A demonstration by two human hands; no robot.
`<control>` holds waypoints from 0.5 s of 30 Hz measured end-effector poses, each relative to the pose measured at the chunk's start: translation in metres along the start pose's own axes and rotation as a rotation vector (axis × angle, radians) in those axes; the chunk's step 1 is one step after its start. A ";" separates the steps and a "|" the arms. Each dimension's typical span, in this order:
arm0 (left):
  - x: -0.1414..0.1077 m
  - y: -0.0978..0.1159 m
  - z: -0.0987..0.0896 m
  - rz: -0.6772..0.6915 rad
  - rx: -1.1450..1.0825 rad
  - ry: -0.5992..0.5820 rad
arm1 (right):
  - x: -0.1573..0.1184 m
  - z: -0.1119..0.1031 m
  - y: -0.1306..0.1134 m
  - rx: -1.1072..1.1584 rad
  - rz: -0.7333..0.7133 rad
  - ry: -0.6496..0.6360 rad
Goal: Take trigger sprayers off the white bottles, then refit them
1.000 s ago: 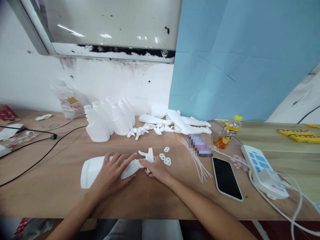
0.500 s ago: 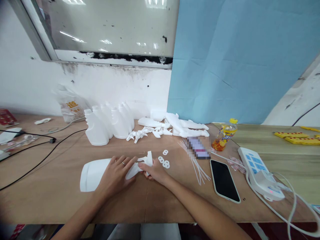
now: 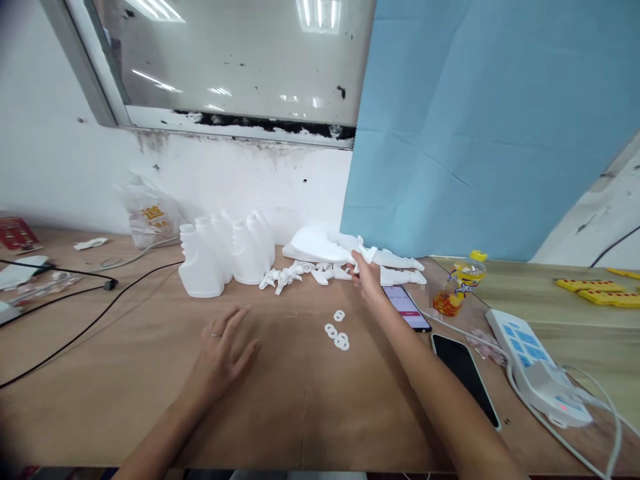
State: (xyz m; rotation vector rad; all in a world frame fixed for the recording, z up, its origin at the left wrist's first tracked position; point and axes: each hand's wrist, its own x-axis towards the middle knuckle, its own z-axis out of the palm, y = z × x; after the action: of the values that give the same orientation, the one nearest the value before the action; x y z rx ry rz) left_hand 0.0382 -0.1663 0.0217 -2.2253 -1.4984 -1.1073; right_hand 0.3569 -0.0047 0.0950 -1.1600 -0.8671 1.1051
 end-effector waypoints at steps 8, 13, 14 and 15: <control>-0.008 -0.004 0.005 -0.073 -0.111 -0.223 | 0.080 0.024 -0.010 -0.032 0.232 -0.161; -0.008 0.000 0.004 -0.060 -0.123 -0.248 | 0.082 0.031 0.002 -0.068 0.129 -0.164; -0.008 0.001 0.004 -0.052 -0.125 -0.249 | 0.080 0.032 0.008 -0.087 0.103 -0.155; -0.008 0.002 0.004 -0.042 -0.127 -0.251 | 0.078 0.033 0.014 -0.115 0.074 -0.141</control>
State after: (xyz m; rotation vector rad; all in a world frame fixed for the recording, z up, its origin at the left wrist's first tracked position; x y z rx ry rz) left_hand 0.0404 -0.1702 0.0137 -2.5095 -1.6178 -0.9906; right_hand 0.3428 0.0796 0.0862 -1.2280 -1.0143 1.2223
